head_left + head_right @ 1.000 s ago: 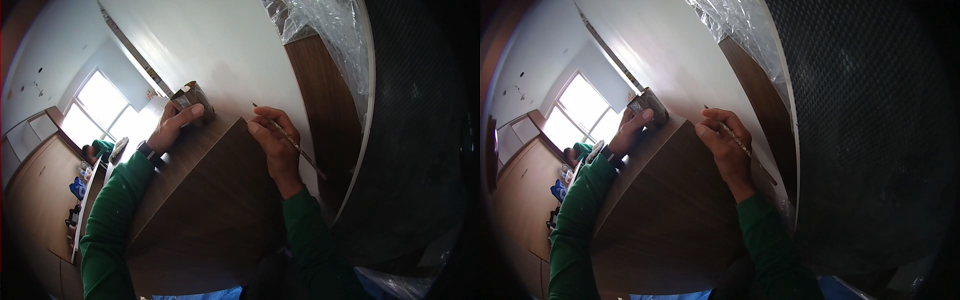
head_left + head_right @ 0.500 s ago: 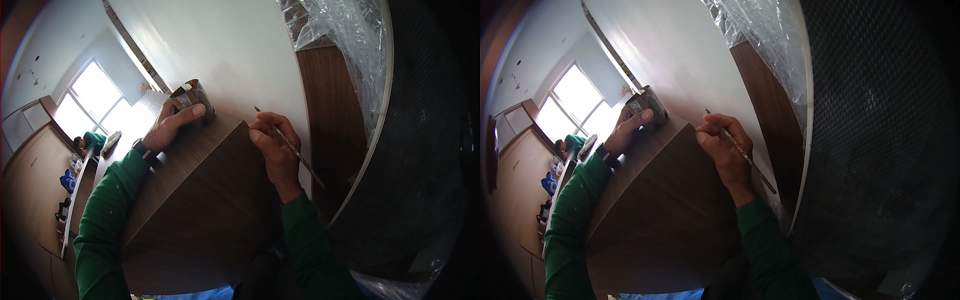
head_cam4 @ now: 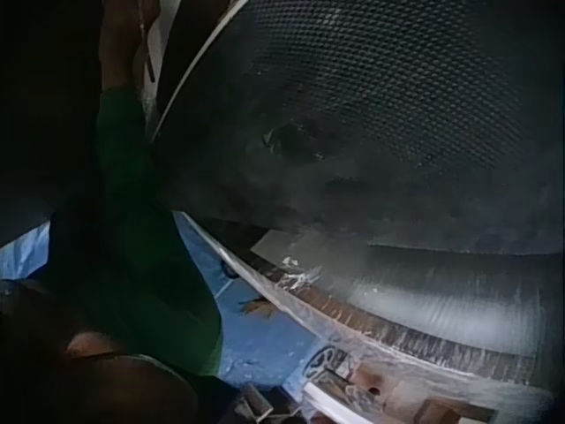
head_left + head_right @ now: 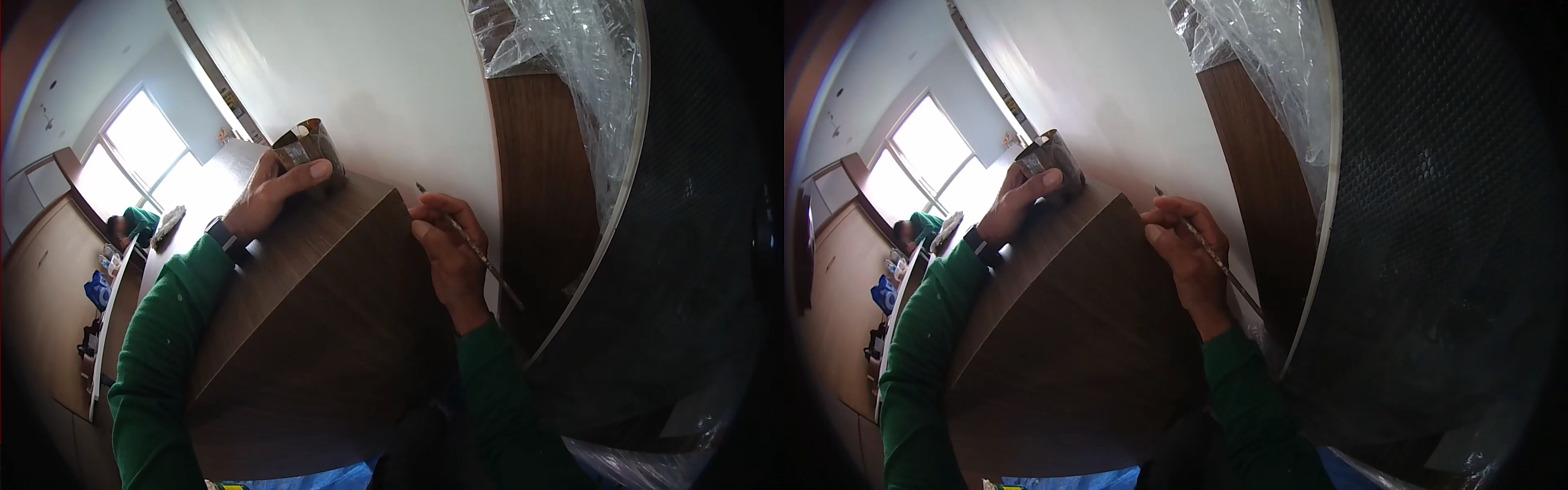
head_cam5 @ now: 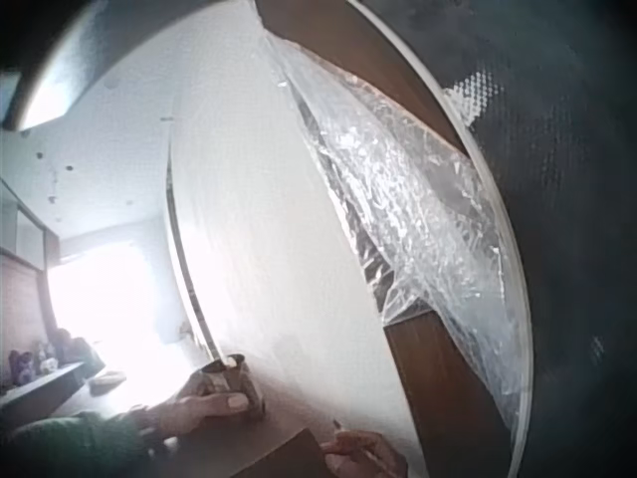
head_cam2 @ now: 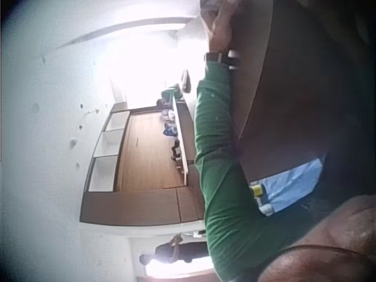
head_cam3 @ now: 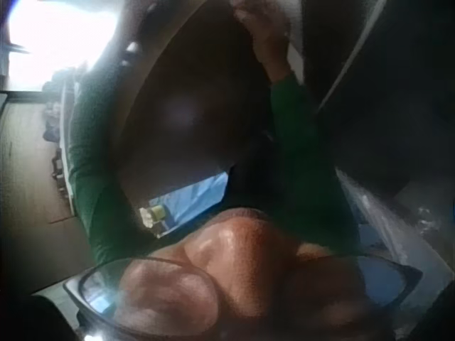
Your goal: The person applies a liquid finish to the edge of a wooden cabinet using a small brush, dipping it into a small container.
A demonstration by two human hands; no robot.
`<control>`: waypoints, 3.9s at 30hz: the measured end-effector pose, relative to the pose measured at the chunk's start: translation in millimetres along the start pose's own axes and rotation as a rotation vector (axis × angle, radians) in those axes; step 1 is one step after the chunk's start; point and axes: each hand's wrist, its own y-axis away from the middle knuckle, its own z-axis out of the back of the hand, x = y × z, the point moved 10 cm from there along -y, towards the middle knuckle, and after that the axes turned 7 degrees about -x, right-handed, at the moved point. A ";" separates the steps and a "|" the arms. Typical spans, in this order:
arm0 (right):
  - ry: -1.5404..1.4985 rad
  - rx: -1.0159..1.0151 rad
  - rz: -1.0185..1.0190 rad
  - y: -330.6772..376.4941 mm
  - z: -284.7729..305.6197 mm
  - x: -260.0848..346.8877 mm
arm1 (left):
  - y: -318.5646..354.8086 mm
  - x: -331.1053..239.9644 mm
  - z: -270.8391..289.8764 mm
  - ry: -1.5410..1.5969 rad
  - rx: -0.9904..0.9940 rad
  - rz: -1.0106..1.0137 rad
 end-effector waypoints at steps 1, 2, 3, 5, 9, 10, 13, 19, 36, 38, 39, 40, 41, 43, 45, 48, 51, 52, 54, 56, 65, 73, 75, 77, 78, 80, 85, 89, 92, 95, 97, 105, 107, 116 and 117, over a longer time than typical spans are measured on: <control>0.027 -0.005 -0.002 4.4 6.8 -4.3 | 0.8 -3.3 -2.8 0.007 0.010 0.002; 0.054 -0.011 -0.004 9.1 13.1 -7.8 | 2.4 -8.0 -7.4 0.017 0.031 -0.006; 0.064 -0.022 -0.014 13.3 18.5 -10.1 | 3.7 -15.6 -11.2 0.022 0.052 -0.015; 0.084 -0.044 -0.035 20.7 28.3 -13.8 | 3.5 -19.6 -14.6 0.034 0.061 -0.039; 0.058 -0.070 -0.052 28.4 33.7 -22.3 | 3.9 -21.5 -11.5 0.023 0.045 -0.069; 0.050 -0.078 -0.053 27.4 33.0 -21.9 | 4.7 -23.0 -12.3 0.021 0.047 -0.075; 0.032 -0.096 -0.054 20.8 30.5 -18.6 | 7.0 -28.2 -14.4 0.017 0.031 -0.071; 0.061 -0.108 -0.010 6.6 18.0 -10.0 | 2.0 -15.5 -9.7 0.021 0.018 -0.053; 0.050 0.055 0.291 22.3 -3.0 57.7 | -3.8 12.5 7.7 -0.055 -0.026 0.062; -0.014 0.057 0.253 16.2 -3.9 55.5 | -1.4 3.0 2.4 -0.049 -0.019 0.035; 0.001 0.057 0.250 14.4 -5.1 54.9 | -0.1 -3.4 -1.6 -0.048 -0.012 0.011; 0.016 0.056 0.246 12.9 -6.5 53.9 | 1.4 -9.8 -5.1 -0.046 -0.006 -0.012; 0.031 0.055 0.242 11.8 -7.5 52.8 | 3.7 -14.4 -8.1 -0.039 0.006 -0.010; 0.086 0.066 0.295 11.1 -11.0 55.0 | 7.7 -24.9 -11.2 -0.037 0.030 -0.007; 0.103 0.059 0.318 10.4 -12.6 56.4 | 8.0 -29.1 -14.3 -0.004 0.034 -0.031; 0.106 0.043 0.317 8.9 -13.0 57.7 | 4.6 -17.3 -5.6 0.018 -0.059 -0.043; 0.145 0.057 0.317 7.1 -15.3 59.7 | 5.5 -18.0 -10.3 0.016 0.030 -0.002; 0.134 0.054 0.308 6.4 -15.7 58.8 | 7.7 -20.1 -16.9 0.012 0.099 0.020; 0.148 0.047 0.292 5.6 -15.3 57.3 | 7.8 -17.2 -15.3 -0.001 0.083 0.034; 0.195 0.041 0.276 6.1 -13.3 55.6 | 7.7 -18.1 -13.7 -0.012 0.078 0.041; 0.170 0.015 0.294 9.8 -12.5 55.4 | 8.7 -19.6 -4.8 -0.026 -0.097 -0.026; 0.191 0.010 0.307 11.4 -3.4 49.7 | 4.7 -12.8 -10.2 -0.039 0.051 0.039; 0.195 0.006 0.318 12.4 -3.5 51.7 | 4.1 -14.5 -13.8 -0.022 0.092 0.043; 0.168 -0.007 0.288 12.5 -8.0 54.1 | 5.3 -18.5 -16.4 -0.008 0.109 0.038; 0.166 -0.001 0.293 12.3 -10.7 54.8 | 7.4 -20.6 -17.4 0.001 0.102 0.031; 0.161 0.010 0.302 11.3 -14.8 54.9 | 9.2 -20.4 -17.6 0.008 0.098 0.028; 0.210 0.009 0.295 10.2 -7.0 50.8 | 7.9 -21.0 -17.2 0.001 0.085 0.019; 0.156 0.006 0.290 13.0 -9.7 53.0 | 3.3 -11.7 -10.5 -0.032 0.071 0.042; 0.183 0.013 0.331 10.6 -15.2 56.0 | 2.3 -4.5 -6.9 -0.040 0.047 0.044; 0.170 0.022 0.296 10.3 -16.1 53.9 | 8.6 -17.3 -16.0 -0.017 0.078 0.035; 0.167 0.026 0.290 11.7 -12.3 52.1 | 8.2 -21.0 -16.9 -0.010 0.094 0.023; 0.193 0.028 0.340 11.6 -16.7 55.7 | 6.8 -14.7 -3.0 0.002 -0.085 -0.022; 0.194 0.040 0.314 11.9 -17.1 53.3 | 7.1 -15.6 -4.3 0.002 -0.059 -0.026; 0.201 0.018 0.349 12.9 -17.4 56.8 | 5.4 -17.6 -7.3 -0.007 -0.027 -0.037; 0.200 0.025 0.339 12.7 -17.5 55.9 | 4.0 -12.8 -3.8 -0.011 -0.053 -0.038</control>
